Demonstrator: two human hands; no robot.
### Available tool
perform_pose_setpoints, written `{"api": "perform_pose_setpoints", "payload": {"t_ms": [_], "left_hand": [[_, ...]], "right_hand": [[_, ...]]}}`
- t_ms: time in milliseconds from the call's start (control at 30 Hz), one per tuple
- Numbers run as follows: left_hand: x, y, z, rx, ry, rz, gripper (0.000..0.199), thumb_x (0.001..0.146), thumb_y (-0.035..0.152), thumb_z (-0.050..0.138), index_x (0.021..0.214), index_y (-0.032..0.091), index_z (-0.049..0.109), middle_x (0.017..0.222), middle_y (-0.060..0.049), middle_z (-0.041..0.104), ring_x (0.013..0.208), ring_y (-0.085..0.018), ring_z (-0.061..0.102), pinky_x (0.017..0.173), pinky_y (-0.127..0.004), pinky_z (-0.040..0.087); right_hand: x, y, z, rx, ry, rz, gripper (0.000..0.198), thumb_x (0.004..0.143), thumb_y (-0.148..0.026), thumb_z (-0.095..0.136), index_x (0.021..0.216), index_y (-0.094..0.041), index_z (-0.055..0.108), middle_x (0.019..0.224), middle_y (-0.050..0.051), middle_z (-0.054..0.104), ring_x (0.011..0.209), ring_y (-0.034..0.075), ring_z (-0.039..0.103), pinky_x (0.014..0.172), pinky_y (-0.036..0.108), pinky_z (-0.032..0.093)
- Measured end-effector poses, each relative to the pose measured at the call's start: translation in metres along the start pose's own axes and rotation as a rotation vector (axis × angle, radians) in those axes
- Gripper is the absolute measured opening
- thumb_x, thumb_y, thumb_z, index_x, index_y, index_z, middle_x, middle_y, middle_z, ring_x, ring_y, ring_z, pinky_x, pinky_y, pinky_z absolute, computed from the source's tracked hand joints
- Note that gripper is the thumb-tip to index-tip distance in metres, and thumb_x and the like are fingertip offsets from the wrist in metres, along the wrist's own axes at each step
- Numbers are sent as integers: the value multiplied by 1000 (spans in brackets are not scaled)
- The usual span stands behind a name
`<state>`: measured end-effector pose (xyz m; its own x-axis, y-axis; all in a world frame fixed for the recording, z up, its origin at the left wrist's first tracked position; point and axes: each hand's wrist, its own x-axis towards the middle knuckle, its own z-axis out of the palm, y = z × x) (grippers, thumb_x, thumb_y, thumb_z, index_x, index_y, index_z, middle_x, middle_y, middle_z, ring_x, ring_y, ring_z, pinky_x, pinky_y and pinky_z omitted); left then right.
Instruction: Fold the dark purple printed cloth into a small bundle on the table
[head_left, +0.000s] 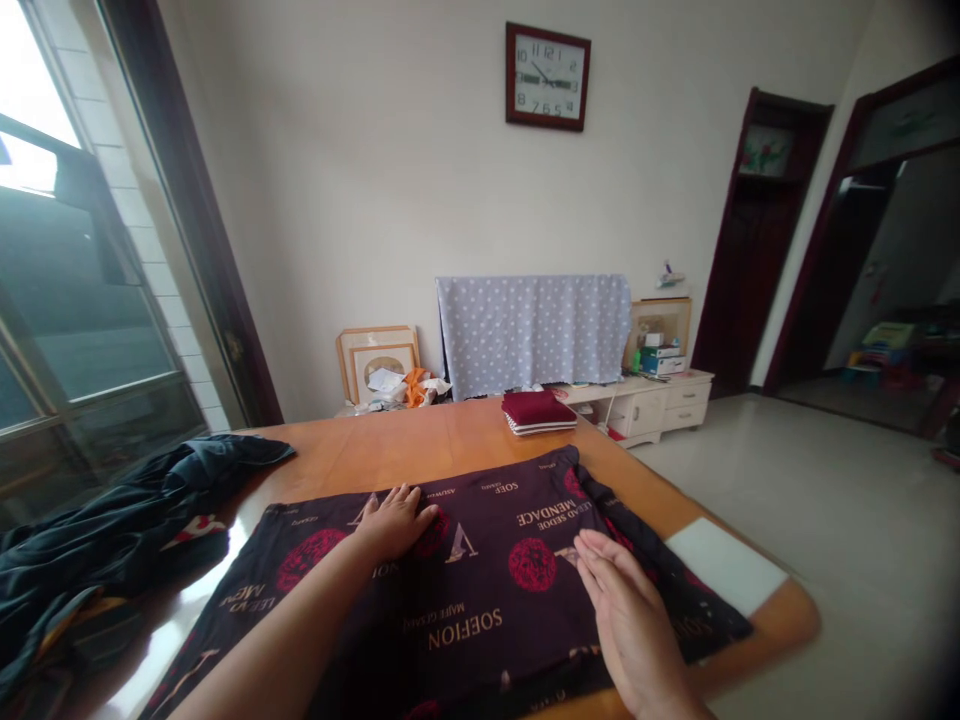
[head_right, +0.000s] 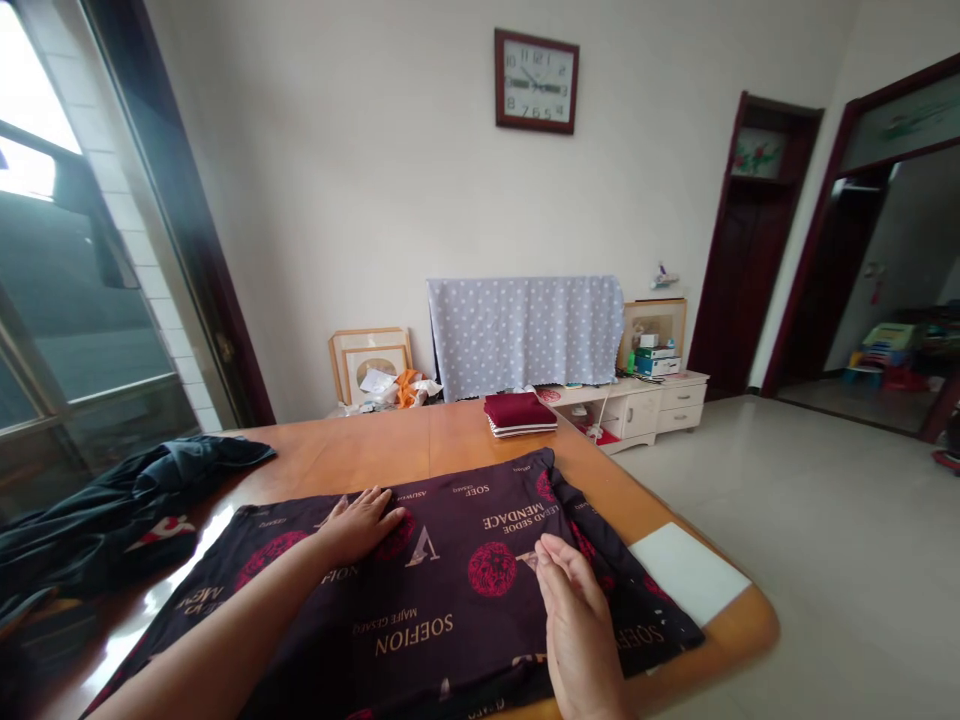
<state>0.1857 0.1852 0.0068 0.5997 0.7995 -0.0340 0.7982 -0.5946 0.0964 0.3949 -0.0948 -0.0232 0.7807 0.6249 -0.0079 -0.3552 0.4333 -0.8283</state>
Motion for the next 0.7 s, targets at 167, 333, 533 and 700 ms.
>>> {"api": "perform_pose_setpoints", "payload": {"t_ms": [167, 333, 533, 700], "left_hand": [[13, 42, 1, 0, 112, 116, 78, 96, 69, 19, 156, 21, 35, 166, -11, 25, 155, -28, 16, 122, -54, 17], [24, 68, 17, -36, 61, 124, 80, 94, 74, 18, 158, 27, 32, 167, -7, 20, 155, -29, 12, 121, -58, 13], [27, 68, 17, -23, 12, 98, 83, 92, 76, 18, 157, 27, 33, 167, -7, 21, 155, -30, 12, 121, -59, 14], [19, 73, 15, 14, 108, 49, 81, 93, 74, 21, 156, 25, 36, 167, -9, 21, 155, -31, 11, 121, -59, 12]], "right_hand": [[-3, -5, 2, 21, -2, 17, 48, 73, -42, 84, 113, -19, 71, 127, 9, 69, 128, 28, 58, 116, 43, 41], [0, -5, 3, 36, -5, 32, 48, 73, -44, 83, 113, -21, 71, 128, 9, 68, 130, 28, 56, 116, 42, 41], [2, -3, 3, 42, -2, 25, 48, 74, -43, 82, 115, -22, 70, 130, 8, 67, 128, 28, 57, 115, 43, 41], [4, -2, 2, 72, 22, 29, 46, 77, -41, 79, 117, -23, 68, 135, 8, 64, 134, 28, 53, 116, 42, 40]]}}
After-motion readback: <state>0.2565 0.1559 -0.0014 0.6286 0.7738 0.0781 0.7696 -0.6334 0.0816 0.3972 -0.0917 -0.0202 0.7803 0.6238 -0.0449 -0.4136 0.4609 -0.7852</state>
